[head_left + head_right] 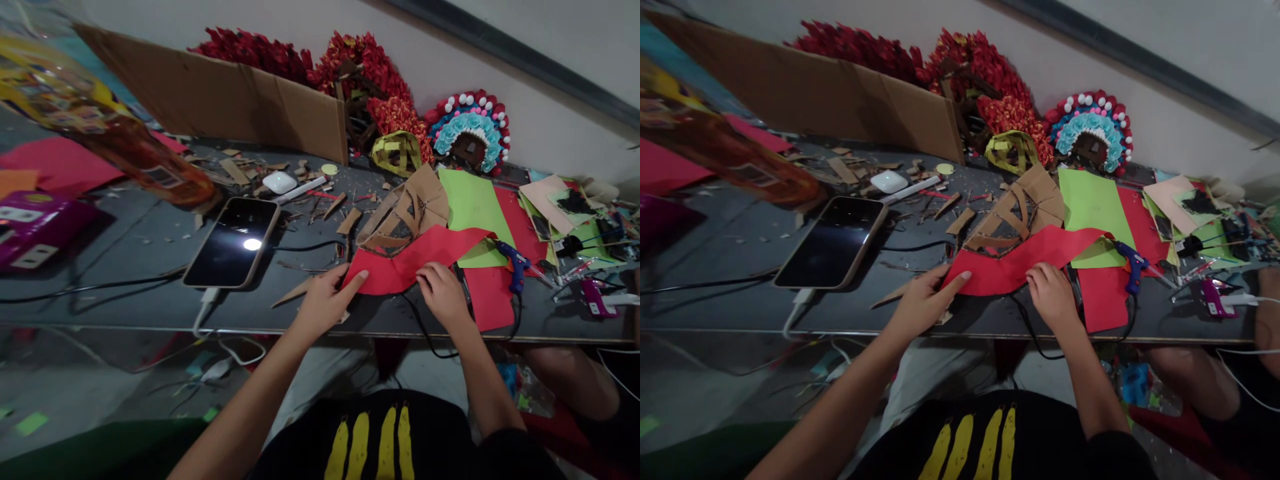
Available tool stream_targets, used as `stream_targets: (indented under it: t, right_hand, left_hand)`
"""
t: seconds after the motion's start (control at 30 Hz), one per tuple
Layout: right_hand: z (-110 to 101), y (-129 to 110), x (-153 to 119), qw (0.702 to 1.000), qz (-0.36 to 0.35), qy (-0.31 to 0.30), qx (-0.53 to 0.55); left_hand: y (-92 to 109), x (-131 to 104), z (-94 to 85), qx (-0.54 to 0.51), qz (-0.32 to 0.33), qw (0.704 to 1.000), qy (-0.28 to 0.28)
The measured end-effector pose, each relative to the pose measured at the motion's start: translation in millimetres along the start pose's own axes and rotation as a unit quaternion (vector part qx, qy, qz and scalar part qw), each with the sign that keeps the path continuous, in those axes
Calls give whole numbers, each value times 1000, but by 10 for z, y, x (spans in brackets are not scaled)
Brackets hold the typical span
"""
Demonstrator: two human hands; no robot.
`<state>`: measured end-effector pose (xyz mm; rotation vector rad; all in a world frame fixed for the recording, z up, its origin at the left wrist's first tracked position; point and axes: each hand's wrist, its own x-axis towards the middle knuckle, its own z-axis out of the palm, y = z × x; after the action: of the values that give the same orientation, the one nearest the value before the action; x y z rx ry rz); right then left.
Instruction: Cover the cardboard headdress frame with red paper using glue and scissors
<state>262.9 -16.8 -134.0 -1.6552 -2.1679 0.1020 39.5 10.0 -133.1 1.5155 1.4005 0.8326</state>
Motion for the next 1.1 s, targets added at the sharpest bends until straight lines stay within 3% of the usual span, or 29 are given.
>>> stream_targets:
  t: [0.33,0.57,0.7,0.8,0.9,1.0,1.1]
  right_hand:
    - [-27,-127,95,1000,2,-6,-14]
    - [-30,-199,130,1000,-2,-6,-15]
    - [-100,-148,155,1000,9,23,1]
    - [-341,148,94,989,97,114,0]
    - [-704,666,-96,934,287,200,-73]
    - [-986,1180,-333,899,403,117,-121]
    - [-1060,1490,-472,875,465,34,-131]
  left_hand:
    - [-11,20,-8,7,11,1000,8]
    - [78,-16,-11,4,-25,1000,5]
    - [96,-9,-18,-1,-13,1000,9]
    - [86,-5,-22,-11,-20,1000,7]
    - [41,-4,-15,-32,-28,999,13]
    - [-36,7,-4,-70,-28,997,-5]
    - [-94,25,-4,-103,-7,994,-41]
